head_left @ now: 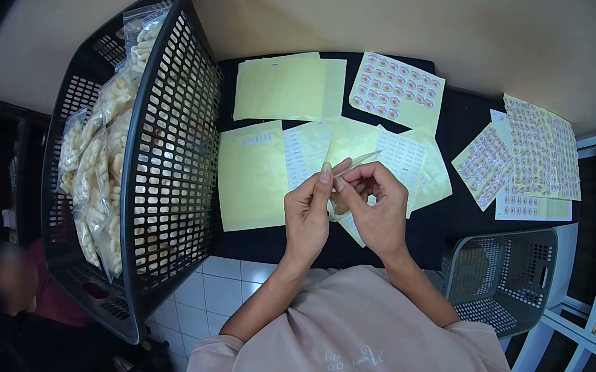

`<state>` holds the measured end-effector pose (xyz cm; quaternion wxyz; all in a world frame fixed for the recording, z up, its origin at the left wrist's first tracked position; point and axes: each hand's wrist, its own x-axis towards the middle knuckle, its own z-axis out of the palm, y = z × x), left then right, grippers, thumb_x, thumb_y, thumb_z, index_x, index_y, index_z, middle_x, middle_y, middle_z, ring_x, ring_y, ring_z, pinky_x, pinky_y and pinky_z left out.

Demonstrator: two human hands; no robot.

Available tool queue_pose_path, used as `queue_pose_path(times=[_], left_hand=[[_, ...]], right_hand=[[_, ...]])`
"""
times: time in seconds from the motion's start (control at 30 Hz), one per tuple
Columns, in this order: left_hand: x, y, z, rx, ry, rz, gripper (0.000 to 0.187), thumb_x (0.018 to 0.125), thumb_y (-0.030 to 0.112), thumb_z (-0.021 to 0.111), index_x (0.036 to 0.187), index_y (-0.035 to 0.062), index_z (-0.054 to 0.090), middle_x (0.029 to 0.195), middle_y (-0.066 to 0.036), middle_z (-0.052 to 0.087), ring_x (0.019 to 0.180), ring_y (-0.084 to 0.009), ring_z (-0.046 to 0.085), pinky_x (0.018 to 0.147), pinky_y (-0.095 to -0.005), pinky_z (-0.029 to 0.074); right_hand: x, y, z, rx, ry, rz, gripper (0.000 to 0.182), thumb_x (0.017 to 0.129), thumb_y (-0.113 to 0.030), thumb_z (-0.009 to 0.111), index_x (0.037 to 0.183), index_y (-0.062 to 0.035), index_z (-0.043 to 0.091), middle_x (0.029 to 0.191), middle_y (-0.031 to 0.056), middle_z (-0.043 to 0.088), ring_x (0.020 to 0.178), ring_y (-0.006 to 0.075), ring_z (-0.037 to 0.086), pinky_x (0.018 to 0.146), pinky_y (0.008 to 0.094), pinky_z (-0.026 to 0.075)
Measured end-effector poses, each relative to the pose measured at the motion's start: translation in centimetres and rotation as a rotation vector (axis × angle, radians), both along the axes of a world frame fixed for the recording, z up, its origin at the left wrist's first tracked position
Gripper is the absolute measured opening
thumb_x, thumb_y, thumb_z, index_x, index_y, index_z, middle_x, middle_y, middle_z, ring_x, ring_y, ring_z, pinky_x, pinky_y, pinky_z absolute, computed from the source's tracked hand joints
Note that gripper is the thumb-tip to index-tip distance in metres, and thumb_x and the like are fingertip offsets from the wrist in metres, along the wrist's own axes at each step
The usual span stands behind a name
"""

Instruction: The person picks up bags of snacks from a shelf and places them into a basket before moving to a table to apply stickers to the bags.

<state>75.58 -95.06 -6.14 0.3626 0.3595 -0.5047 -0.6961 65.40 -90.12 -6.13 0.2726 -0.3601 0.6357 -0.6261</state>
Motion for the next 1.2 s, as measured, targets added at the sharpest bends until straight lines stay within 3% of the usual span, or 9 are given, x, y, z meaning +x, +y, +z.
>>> queue_pose_path(times=[0.27,0.47,0.63,0.7,0.77,0.97,1.2], left_hand=[[-0.1,0.1,-0.4,-0.006,0.04,0.022,0.04,0.101,0.027,0.043,0.108,-0.0069,0.064,0.109,-0.013,0.067,0.091,-0.0094,0.058,0.085,-0.0257,0.046],[0.0,-0.1,-0.2,0.017,0.025,-0.03,0.038,0.101,0.025,0.044,0.11,-0.0067,0.063,0.109,-0.013,0.066,0.092,-0.0104,0.058,0.085,-0.0262,0.047],[0.2,-0.1,-0.6,-0.016,0.041,-0.033,0.036,0.1,0.023,0.045,0.11,-0.0061,0.063,0.11,-0.015,0.066,0.096,-0.0126,0.059,0.088,-0.0267,0.046],[0.3,0.1,-0.6,-0.005,0.054,-0.036,0.036,0.1,0.023,0.046,0.11,-0.0059,0.063,0.11,-0.015,0.066,0.098,-0.0137,0.06,0.089,-0.0269,0.045],[0.3,0.1,-0.3,-0.086,0.011,-0.077,0.039,0.101,0.024,0.041,0.108,-0.0078,0.062,0.111,-0.019,0.064,0.087,-0.0118,0.059,0.079,-0.0267,0.048],[0.6,-0.1,-0.8,-0.063,0.054,-0.096,0.04,0.102,0.025,0.04,0.109,-0.0076,0.062,0.111,-0.021,0.064,0.1,-0.0195,0.062,0.089,-0.0321,0.048],[1.4,0.1,-1.1,-0.032,0.063,-0.125,0.041,0.102,0.026,0.039,0.109,-0.0078,0.062,0.108,-0.02,0.065,0.092,-0.0175,0.063,0.082,-0.0306,0.05]], right_hand=[[-0.3,0.1,0.1,-0.01,-0.096,0.038,0.013,0.077,-0.003,0.072,0.083,0.0021,0.062,0.071,0.005,0.061,0.061,0.0086,0.055,0.055,0.0222,0.043],[-0.1,0.0,0.7,0.026,0.183,-0.021,0.016,0.075,-0.003,0.074,0.081,0.002,0.059,0.071,0.0036,0.06,0.063,0.0062,0.053,0.056,0.0211,0.043],[-1.0,0.3,0.2,-0.006,-0.191,0.088,0.016,0.076,-0.003,0.074,0.082,0.0023,0.06,0.074,0.0024,0.061,0.064,0.005,0.052,0.057,0.02,0.044],[-1.3,0.5,-0.2,0.002,-0.204,0.105,0.015,0.077,-0.003,0.073,0.083,0.0026,0.061,0.075,0.0025,0.061,0.065,0.0049,0.053,0.058,0.0195,0.045],[-1.4,0.7,-0.1,0.007,-0.217,0.122,0.014,0.078,-0.003,0.073,0.084,0.0029,0.061,0.075,0.0025,0.061,0.066,0.0049,0.053,0.059,0.0191,0.045],[-1.6,1.1,0.7,0.031,-0.225,0.141,0.01,0.08,0.0,0.07,0.084,0.0028,0.061,0.075,0.0032,0.062,0.067,0.0047,0.056,0.06,0.0187,0.047],[-1.2,1.5,0.6,0.041,-0.254,0.158,0.011,0.082,-0.001,0.068,0.082,0.0026,0.058,0.07,0.0046,0.061,0.062,0.0051,0.057,0.053,0.0187,0.047]])
